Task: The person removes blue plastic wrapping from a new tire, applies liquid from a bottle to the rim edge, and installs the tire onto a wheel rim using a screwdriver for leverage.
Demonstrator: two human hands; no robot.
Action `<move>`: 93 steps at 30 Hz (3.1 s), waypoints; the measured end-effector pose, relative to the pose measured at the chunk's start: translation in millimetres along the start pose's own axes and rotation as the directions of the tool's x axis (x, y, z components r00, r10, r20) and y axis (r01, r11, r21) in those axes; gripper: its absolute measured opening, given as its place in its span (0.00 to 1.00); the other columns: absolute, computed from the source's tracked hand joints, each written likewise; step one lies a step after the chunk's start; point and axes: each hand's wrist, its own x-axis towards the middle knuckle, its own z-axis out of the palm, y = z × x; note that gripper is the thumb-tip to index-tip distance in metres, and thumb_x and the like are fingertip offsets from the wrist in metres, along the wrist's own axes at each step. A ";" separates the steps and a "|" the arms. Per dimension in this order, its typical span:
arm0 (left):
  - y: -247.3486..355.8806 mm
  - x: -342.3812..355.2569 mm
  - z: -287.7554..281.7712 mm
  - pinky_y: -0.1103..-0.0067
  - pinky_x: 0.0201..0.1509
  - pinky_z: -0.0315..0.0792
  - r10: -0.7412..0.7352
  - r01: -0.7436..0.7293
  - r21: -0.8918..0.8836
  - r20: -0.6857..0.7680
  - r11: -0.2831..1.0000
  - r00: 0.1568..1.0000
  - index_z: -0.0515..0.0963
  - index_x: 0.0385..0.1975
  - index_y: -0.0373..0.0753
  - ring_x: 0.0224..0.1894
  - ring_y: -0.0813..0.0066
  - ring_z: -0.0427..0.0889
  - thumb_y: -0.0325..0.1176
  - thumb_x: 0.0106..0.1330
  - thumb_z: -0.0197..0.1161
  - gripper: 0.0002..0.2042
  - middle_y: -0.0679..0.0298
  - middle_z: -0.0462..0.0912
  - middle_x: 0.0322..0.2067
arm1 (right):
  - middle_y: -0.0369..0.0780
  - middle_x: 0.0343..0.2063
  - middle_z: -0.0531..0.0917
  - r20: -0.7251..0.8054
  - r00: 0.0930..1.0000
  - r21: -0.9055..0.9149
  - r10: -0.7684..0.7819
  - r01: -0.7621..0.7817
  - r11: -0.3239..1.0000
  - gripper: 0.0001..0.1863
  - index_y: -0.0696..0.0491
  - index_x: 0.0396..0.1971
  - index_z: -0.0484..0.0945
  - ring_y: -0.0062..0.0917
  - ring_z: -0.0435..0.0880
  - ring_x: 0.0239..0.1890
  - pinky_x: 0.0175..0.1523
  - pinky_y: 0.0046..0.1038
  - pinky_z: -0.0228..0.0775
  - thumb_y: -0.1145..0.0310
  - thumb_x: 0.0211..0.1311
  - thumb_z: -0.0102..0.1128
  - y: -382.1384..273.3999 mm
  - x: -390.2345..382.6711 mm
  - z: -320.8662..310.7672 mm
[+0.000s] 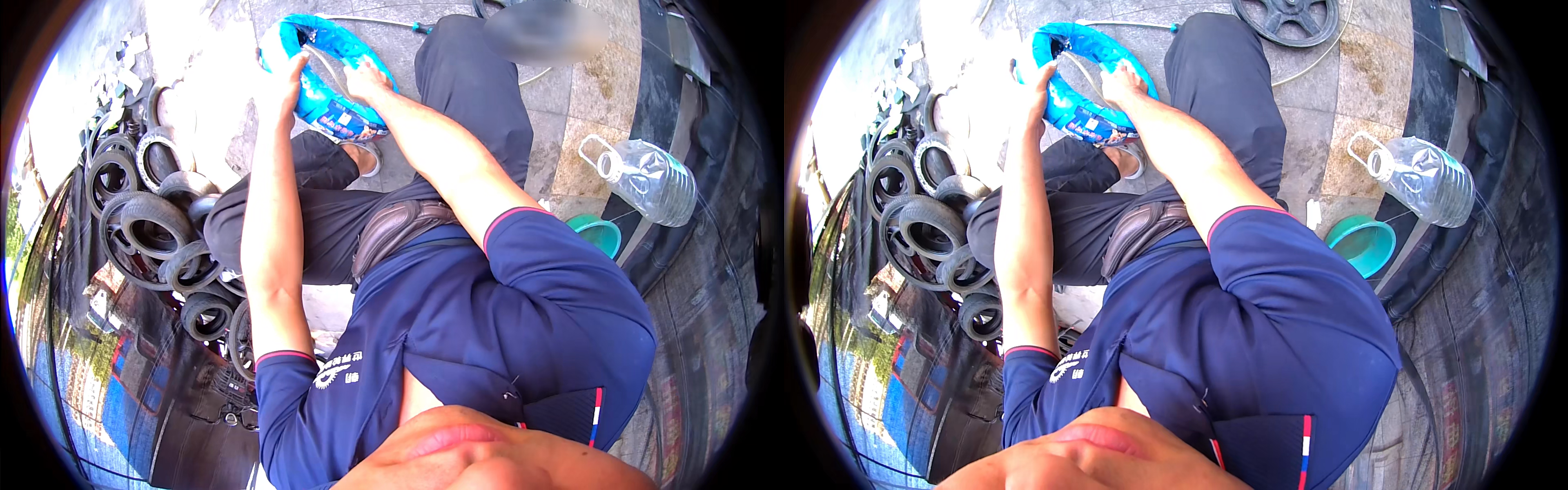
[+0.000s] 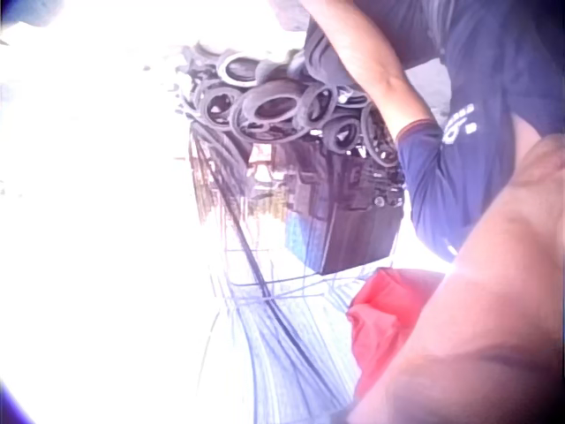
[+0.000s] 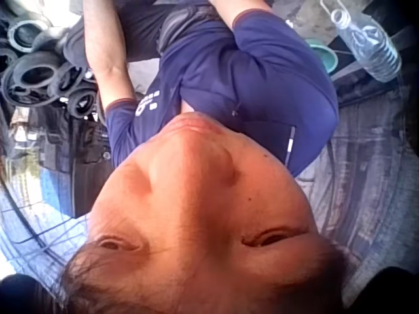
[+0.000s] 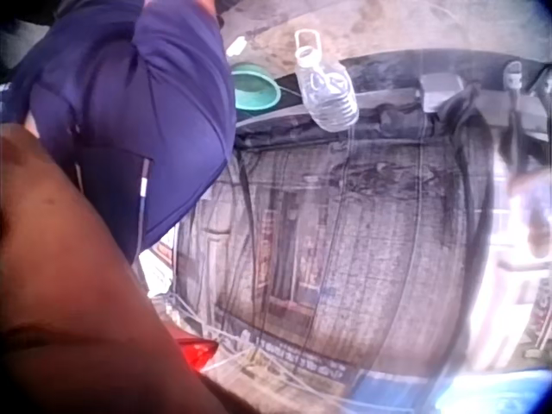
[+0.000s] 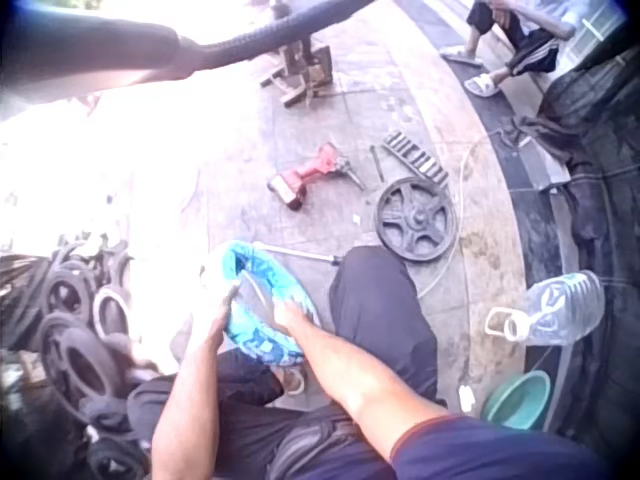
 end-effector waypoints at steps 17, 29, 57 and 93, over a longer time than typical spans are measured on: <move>25.6 -13.7 20.3 0.62 0.70 0.66 0.171 -0.143 0.275 -0.081 0.951 0.982 0.59 0.75 0.39 0.68 0.46 0.72 0.45 0.54 0.74 0.47 0.41 0.70 0.66 | 0.52 0.63 0.77 0.024 0.998 0.028 -0.062 0.061 0.998 0.37 0.57 0.68 0.66 0.47 0.78 0.63 0.67 0.48 0.69 0.40 0.74 0.45 -15.4 39.4 -19.4; 24.7 -19.7 21.2 0.61 0.71 0.65 0.180 -0.147 0.277 -0.097 0.950 0.979 0.59 0.74 0.38 0.68 0.45 0.71 0.44 0.55 0.74 0.47 0.40 0.70 0.66 | 0.55 0.55 0.82 -0.002 0.991 0.059 -0.131 0.131 0.990 0.36 0.58 0.61 0.71 0.49 0.81 0.59 0.63 0.50 0.71 0.39 0.73 0.45 -41.3 37.0 -14.2; 26.2 -35.4 24.8 0.59 0.73 0.61 0.228 -0.207 0.229 -0.070 0.951 0.971 0.59 0.73 0.35 0.70 0.42 0.66 0.44 0.52 0.73 0.48 0.38 0.67 0.67 | 0.53 0.65 0.75 0.094 0.988 0.134 0.119 -0.131 0.982 0.39 0.57 0.67 0.68 0.48 0.74 0.67 0.70 0.47 0.66 0.38 0.73 0.43 -0.5 46.0 3.7; 31.0 -52.6 31.6 0.59 0.73 0.61 0.303 -0.283 0.244 -0.047 0.928 0.952 0.58 0.73 0.33 0.69 0.42 0.66 0.41 0.53 0.74 0.48 0.39 0.67 0.66 | 0.57 0.62 0.76 0.033 0.996 0.162 0.086 -0.091 0.983 0.39 0.60 0.68 0.65 0.50 0.76 0.65 0.69 0.49 0.65 0.40 0.74 0.42 -2.1 21.8 -6.7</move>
